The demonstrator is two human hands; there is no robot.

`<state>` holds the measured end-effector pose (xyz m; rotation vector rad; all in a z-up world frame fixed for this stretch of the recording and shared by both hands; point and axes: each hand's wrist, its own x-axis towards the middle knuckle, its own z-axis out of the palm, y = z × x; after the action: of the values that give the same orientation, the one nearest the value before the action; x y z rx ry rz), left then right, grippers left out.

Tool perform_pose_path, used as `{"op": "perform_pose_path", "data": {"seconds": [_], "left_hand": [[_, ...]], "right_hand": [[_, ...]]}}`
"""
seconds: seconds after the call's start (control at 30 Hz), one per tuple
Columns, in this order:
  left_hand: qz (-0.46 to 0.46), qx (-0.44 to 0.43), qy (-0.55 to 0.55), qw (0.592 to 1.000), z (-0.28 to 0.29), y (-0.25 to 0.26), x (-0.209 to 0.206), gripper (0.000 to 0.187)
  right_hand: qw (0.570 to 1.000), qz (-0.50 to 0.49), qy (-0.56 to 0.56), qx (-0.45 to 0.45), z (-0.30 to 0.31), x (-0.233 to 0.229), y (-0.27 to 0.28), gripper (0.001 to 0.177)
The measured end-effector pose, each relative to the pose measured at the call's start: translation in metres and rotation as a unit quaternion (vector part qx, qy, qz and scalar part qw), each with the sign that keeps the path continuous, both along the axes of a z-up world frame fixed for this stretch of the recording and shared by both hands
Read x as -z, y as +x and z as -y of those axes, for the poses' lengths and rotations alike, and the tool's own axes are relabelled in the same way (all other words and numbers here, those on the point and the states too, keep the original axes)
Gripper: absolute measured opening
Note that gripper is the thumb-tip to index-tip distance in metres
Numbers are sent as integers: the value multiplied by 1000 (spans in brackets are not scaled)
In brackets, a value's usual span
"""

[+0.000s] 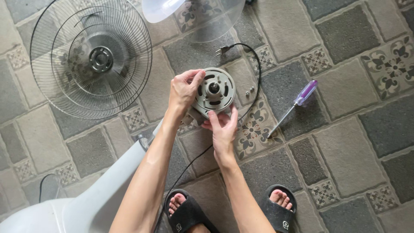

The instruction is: The person disassembles a standing fan by removing the motor housing and then reassembles it, using a screwdriver to secure the motor housing back onto the fan base.

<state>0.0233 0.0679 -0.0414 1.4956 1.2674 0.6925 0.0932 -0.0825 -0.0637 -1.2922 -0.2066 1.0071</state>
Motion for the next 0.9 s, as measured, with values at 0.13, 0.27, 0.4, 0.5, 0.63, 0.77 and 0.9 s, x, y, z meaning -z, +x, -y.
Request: {"op": "perform_pose_path", "data": {"seconds": [0.13,0.27,0.4,0.5,0.63,0.77,0.9], "left_hand": [[-62,63,1,996,-6,-17,-6,37],[-112,158,-1,981,-18,-45,-15,39],[-104,180,-24,978,-16,-60,-12,38],[-27,152,-37,987,-11,-61,-4,37],[-59,111,-23,992,-6,-60,1,36],[-62,106,-9,992,3,-59,0,35],[-59,128,0,990,8,-62,-5,31]], "right_hand": [[1000,-19,10,13,5,-1,-12,70],[999,-39,5,5,0,-4,-6,69],[999,-50,12,1,-2,-7,-6,70],[999,-46,2,-5,-4,-6,-8,71],[1000,-20,-4,-8,-5,-4,-10,73],[1000,-11,-5,-19,-1,-3,-6,72],[999,-33,18,-22,4,-3,2,72]]}}
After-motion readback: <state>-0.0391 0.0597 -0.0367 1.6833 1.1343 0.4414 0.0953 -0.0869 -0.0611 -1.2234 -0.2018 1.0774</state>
